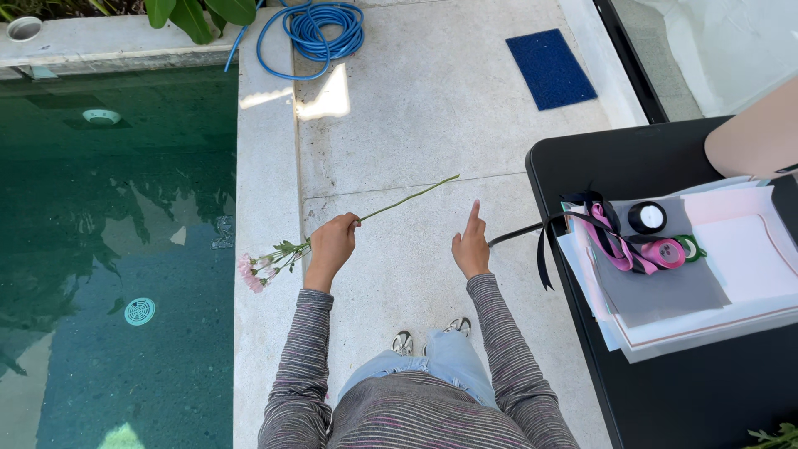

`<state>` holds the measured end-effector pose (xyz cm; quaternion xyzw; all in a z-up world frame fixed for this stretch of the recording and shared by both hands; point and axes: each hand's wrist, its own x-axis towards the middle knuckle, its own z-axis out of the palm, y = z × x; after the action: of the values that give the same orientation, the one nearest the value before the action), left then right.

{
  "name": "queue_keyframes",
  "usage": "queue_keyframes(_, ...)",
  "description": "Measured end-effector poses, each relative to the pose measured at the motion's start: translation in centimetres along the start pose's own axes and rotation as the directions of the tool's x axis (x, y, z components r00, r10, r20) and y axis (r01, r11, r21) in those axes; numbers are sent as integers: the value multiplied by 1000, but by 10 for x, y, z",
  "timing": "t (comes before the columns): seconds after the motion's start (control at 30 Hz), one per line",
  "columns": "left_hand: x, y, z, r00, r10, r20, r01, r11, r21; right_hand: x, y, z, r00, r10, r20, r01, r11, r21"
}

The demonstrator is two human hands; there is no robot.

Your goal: The person prepares a floral arrangement by trimming the stems of various flowers with shears, wiping the stems with a cloth, and grouping them together.

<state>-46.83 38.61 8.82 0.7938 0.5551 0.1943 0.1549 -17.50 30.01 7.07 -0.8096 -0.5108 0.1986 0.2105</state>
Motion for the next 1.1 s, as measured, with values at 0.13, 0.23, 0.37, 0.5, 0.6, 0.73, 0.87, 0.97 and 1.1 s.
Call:
queue_keyframes(0.13, 5, 9, 0, 995, 60, 79, -53, 995, -84, -15, -36, -39, 995, -95, -36, 93, 995, -39)
queue_keyframes(0.23, 10, 28, -4, 982, 83, 172, -48, 979, -200, 0, 5, -17, 996, -80, -36, 76, 992, -96)
queue_keyframes(0.37, 23, 60, 3, 954, 112, 276, -39, 965, -258, 21, 115, 40, 996, 82, 27, -83, 996, 39)
queue_keyframes(0.5, 21, 125, 34, 858, 238, 455, -56, 925, -377, -27, 150, 9, 977, 164, 138, -213, 675, 706)
queue_keyframes(0.6, 1, 192, 80, 737, 382, 557, -78, 867, -491, -107, 123, -64, 974, 190, 121, -183, 354, 917)
queue_keyframes(0.73, -54, 288, 141, 497, 563, 660, -163, 808, -567, -186, 169, -93, 913, 404, -61, -22, 198, 980)
queue_keyframes(0.87, -137, 383, 149, 235, 658, 716, -178, 753, -634, -280, 230, -108, 688, 689, -230, 103, 221, 970)
queue_keyframes(0.97, -203, 435, 172, 75, 689, 721, -206, 718, -664, -351, 261, -118, 518, 822, -236, 139, 191, 972)
queue_keyframes(1.1, -290, 495, 203, -64, 738, 671, -296, 628, -719, -427, 302, -116, 327, 901, -284, 213, 222, 951)
